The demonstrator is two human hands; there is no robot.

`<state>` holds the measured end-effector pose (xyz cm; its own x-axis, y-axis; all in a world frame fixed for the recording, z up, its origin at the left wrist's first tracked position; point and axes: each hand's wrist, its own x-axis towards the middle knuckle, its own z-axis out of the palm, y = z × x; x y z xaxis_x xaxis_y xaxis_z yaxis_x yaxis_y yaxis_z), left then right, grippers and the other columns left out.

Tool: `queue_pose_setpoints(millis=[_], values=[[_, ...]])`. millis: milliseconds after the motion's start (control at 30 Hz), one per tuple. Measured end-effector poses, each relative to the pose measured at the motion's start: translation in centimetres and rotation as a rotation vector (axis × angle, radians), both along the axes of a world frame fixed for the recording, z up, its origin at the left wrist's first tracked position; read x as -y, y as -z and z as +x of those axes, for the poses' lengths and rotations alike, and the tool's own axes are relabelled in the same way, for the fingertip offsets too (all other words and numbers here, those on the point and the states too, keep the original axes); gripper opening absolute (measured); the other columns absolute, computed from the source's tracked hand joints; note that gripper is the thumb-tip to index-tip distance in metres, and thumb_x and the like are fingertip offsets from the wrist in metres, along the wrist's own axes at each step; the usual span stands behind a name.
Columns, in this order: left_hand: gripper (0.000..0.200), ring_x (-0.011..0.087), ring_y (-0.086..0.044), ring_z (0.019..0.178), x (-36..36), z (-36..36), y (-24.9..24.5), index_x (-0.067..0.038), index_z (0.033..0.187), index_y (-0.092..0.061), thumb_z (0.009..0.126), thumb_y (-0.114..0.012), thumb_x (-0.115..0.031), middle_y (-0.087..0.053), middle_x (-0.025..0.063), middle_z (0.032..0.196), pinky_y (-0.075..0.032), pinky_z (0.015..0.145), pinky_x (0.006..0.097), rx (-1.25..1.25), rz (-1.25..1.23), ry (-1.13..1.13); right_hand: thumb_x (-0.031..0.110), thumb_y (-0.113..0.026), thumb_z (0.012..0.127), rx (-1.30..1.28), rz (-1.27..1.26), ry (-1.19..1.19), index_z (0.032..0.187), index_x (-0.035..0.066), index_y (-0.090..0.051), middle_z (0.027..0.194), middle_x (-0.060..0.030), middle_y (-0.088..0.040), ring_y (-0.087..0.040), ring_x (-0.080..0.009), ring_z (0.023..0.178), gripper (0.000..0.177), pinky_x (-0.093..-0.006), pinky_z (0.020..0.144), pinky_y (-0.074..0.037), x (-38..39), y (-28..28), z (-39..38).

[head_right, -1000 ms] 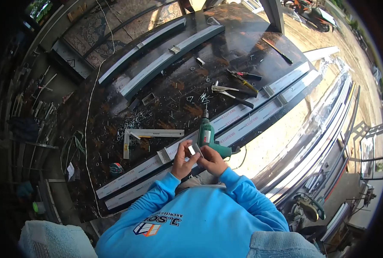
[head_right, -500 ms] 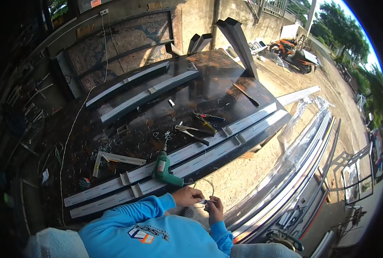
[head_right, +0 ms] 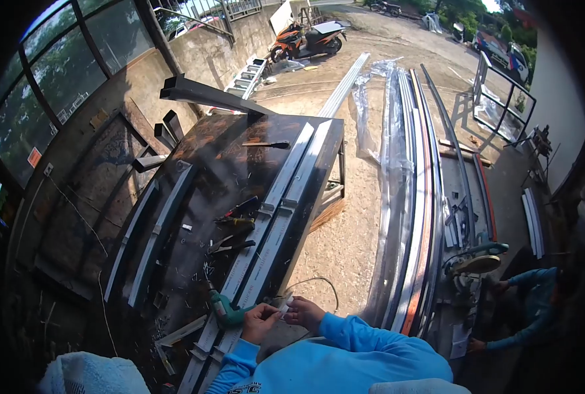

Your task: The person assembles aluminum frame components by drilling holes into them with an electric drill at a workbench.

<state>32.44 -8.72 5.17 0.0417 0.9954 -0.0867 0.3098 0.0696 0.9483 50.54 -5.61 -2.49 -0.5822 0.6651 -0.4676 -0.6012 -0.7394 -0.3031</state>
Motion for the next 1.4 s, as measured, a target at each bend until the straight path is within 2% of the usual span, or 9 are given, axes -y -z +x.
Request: queue_pose_setpoints(millis=[267,300,400,433,667,833,967,1200,1400], values=[[0.013,0.0084,-0.063,0.071,1.0,-2.1,1.4,-0.002,0.091,-0.066,0.082,-0.076,-0.005,-0.069,0.0033,0.085,-0.051,0.063,0.0240,-0.011,-0.023,0.013,0.018,-0.064,0.092,0.065,0.059,-0.219,0.112,0.013,-0.048,0.091,-0.0028,-0.058,-0.064,-0.0154,0.083,0.026,-0.0310,0.071,-0.054,-0.8,-1.6,-1.4],[0.028,0.0143,-0.065,0.083,1.0,-2.7,1.2,-0.003,0.099,-0.064,0.077,-0.080,-0.008,-0.066,0.0072,0.105,-0.053,0.072,0.0273,-0.079,0.012,0.091,0.017,-0.063,0.092,0.106,0.105,-0.259,0.120,0.013,-0.048,0.091,-0.0029,-0.058,-0.064,-0.0142,0.083,0.033,-0.0302,0.071,-0.054,-0.9,-2.0,-1.5],[0.044,0.0230,-0.062,0.105,0.7,-1.3,-3.2,-0.003,0.110,-0.061,0.071,-0.082,-0.007,-0.059,0.0119,0.126,-0.052,0.087,0.0330,-0.192,0.188,0.180,0.015,-0.062,0.090,0.141,0.239,-0.363,0.137,0.014,-0.044,0.100,-0.0052,-0.062,-0.064,-0.0145,0.090,0.050,-0.0313,0.075,-0.053,-0.9,-2.3,-1.1],[0.070,0.0298,-0.056,0.118,0.4,-1.8,-2.4,-0.005,0.127,-0.054,0.066,-0.087,-0.015,-0.056,0.0145,0.131,-0.046,0.101,0.0389,-0.221,0.187,0.223,0.014,-0.061,0.091,0.166,0.353,-0.426,0.139,0.012,-0.043,0.105,-0.0064,-0.064,-0.064,-0.0151,0.093,0.052,-0.0303,0.077,-0.054,-1.0,-3.5,-0.9],[0.089,0.0329,-0.054,0.120,-0.4,-2.2,-3.6,-0.004,0.135,-0.045,0.060,-0.090,-0.025,-0.053,0.0154,0.127,-0.046,0.102,0.0418,-0.338,0.218,0.239,0.012,-0.060,0.091,0.117,0.471,-0.573,0.138,0.005,-0.045,0.114,-0.0108,-0.066,-0.064,-0.0180,0.104,0.050,-0.0286,0.086,-0.050,-1.5,-1.9,-1.6],[0.089,0.0341,-0.055,0.115,-0.8,-3.5,-3.2,-0.004,0.133,-0.045,0.060,-0.090,-0.025,-0.052,0.0164,0.125,-0.047,0.099,0.0417,-0.321,0.305,0.237,0.016,-0.064,0.090,0.197,0.369,-0.384,0.115,0.010,-0.054,0.104,-0.0057,-0.064,-0.063,-0.0147,0.088,0.028,-0.0300,0.079,-0.052,-0.2,-3.8,-2.2],[0.092,0.0353,-0.054,0.117,-1.0,-4.5,-2.4,-0.004,0.134,-0.045,0.058,-0.092,-0.027,-0.052,0.0164,0.125,-0.046,0.099,0.0424,-0.254,0.343,0.293,0.014,-0.062,0.089,0.150,0.268,-0.310,0.113,0.006,-0.055,0.105,-0.0081,-0.065,-0.065,-0.0166,0.093,0.026,-0.0319,0.085,-0.053,0.8,-4.1,-2.1],[0.094,0.0365,-0.051,0.121,-1.8,-6.6,-1.7,-0.004,0.137,-0.042,0.060,-0.091,-0.029,-0.051,0.0175,0.129,-0.044,0.102,0.0427,-0.238,0.409,0.427,0.017,-0.062,0.089,0.092,0.198,-0.164,0.117,0.006,-0.057,0.111,-0.0087,-0.065,-0.064,-0.0177,0.100,0.030,-0.0355,0.090,-0.052,3.0,-4.2,-3.3],[0.079,0.0384,-0.046,0.123,-3.4,-9.3,1.2,-0.002,0.132,-0.049,0.068,-0.087,-0.029,-0.050,0.0180,0.132,-0.038,0.104,0.0467,-0.424,0.448,0.408,0.013,-0.070,0.085,0.325,0.064,0.205,0.132,0.008,-0.048,0.097,-0.0004,-0.058,-0.058,-0.0104,0.083,0.052,-0.0280,0.073,-0.053,5.6,-1.4,-2.0]])
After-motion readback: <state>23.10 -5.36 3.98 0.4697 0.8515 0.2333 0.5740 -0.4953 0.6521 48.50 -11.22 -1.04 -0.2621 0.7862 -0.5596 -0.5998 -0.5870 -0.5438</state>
